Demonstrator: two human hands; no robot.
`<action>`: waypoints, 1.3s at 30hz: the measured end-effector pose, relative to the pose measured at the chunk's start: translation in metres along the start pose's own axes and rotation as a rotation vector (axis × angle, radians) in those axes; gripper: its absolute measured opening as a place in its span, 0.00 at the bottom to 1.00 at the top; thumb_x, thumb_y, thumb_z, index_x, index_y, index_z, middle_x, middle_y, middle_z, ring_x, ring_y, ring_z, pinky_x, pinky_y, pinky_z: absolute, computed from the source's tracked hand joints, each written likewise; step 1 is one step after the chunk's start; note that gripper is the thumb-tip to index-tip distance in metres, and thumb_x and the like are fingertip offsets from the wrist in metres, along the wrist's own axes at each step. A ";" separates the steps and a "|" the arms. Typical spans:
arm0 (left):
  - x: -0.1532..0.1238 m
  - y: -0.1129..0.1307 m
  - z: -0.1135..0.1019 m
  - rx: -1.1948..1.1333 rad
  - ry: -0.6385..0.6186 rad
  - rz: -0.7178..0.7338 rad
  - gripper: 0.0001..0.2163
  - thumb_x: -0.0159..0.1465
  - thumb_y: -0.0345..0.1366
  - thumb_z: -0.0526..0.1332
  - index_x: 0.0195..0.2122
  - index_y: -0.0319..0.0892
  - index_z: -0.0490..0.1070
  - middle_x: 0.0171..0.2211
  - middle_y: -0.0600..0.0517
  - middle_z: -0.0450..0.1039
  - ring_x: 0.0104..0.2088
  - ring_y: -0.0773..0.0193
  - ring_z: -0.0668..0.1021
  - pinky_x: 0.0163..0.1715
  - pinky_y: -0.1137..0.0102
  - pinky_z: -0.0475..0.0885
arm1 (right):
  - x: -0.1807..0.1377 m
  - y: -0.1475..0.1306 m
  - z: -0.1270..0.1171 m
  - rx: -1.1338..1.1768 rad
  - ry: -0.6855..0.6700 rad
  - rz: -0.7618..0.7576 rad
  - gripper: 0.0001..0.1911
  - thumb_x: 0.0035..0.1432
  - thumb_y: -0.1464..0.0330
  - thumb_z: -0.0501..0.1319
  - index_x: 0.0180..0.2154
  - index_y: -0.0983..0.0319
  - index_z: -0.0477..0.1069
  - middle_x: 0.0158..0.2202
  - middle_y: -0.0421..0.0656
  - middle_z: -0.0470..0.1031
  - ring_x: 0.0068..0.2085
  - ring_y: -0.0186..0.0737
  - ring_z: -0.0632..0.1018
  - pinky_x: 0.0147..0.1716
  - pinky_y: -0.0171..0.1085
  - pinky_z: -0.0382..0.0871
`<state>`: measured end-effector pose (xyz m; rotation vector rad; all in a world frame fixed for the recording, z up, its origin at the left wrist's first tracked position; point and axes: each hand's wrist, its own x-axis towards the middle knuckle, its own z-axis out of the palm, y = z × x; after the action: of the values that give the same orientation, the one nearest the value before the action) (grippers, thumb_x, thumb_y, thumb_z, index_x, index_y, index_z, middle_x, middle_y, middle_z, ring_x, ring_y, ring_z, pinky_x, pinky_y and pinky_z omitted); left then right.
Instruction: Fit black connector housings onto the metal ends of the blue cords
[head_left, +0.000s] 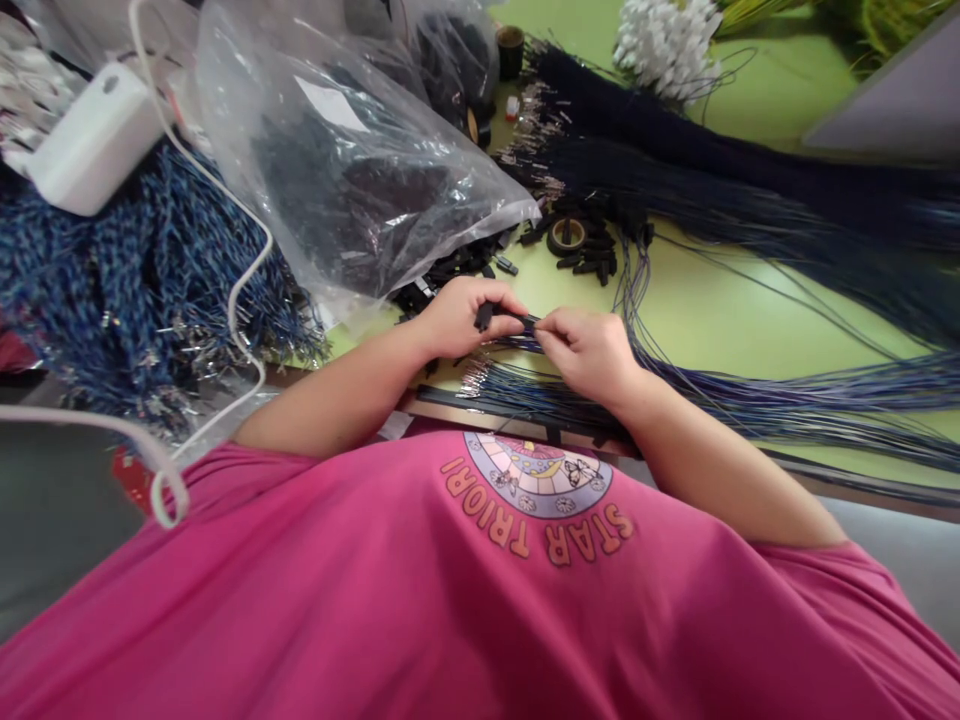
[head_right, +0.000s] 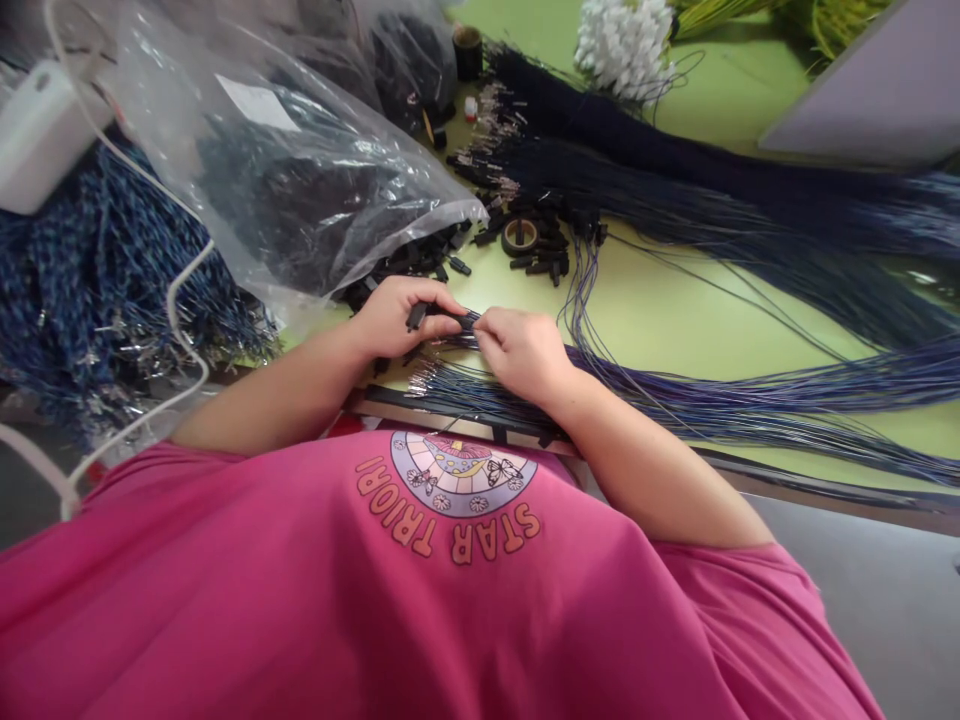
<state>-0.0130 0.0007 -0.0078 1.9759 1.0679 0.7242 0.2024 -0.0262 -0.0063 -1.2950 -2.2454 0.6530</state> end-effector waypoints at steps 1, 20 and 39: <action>0.001 -0.001 -0.003 0.005 -0.006 -0.016 0.13 0.56 0.43 0.67 0.36 0.39 0.79 0.31 0.50 0.79 0.32 0.66 0.78 0.35 0.71 0.70 | 0.003 0.004 -0.003 0.058 -0.027 0.028 0.13 0.61 0.65 0.56 0.33 0.62 0.78 0.30 0.44 0.79 0.31 0.38 0.76 0.34 0.36 0.66; -0.001 0.009 -0.022 -0.118 0.018 -0.261 0.11 0.53 0.37 0.70 0.37 0.40 0.80 0.32 0.51 0.78 0.29 0.69 0.74 0.35 0.70 0.70 | 0.011 0.022 -0.010 0.112 0.156 0.177 0.06 0.48 0.73 0.59 0.26 0.62 0.75 0.22 0.39 0.74 0.25 0.34 0.71 0.29 0.35 0.64; 0.000 0.006 -0.008 -0.220 0.007 -0.294 0.11 0.54 0.38 0.69 0.36 0.40 0.79 0.29 0.52 0.76 0.27 0.69 0.73 0.33 0.69 0.70 | 0.005 -0.001 -0.009 0.243 0.157 0.121 0.08 0.52 0.70 0.61 0.28 0.61 0.80 0.29 0.42 0.80 0.30 0.37 0.77 0.33 0.37 0.68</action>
<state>-0.0167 0.0013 0.0014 1.5909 1.1970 0.6575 0.2051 -0.0203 0.0019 -1.3172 -1.9084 0.8111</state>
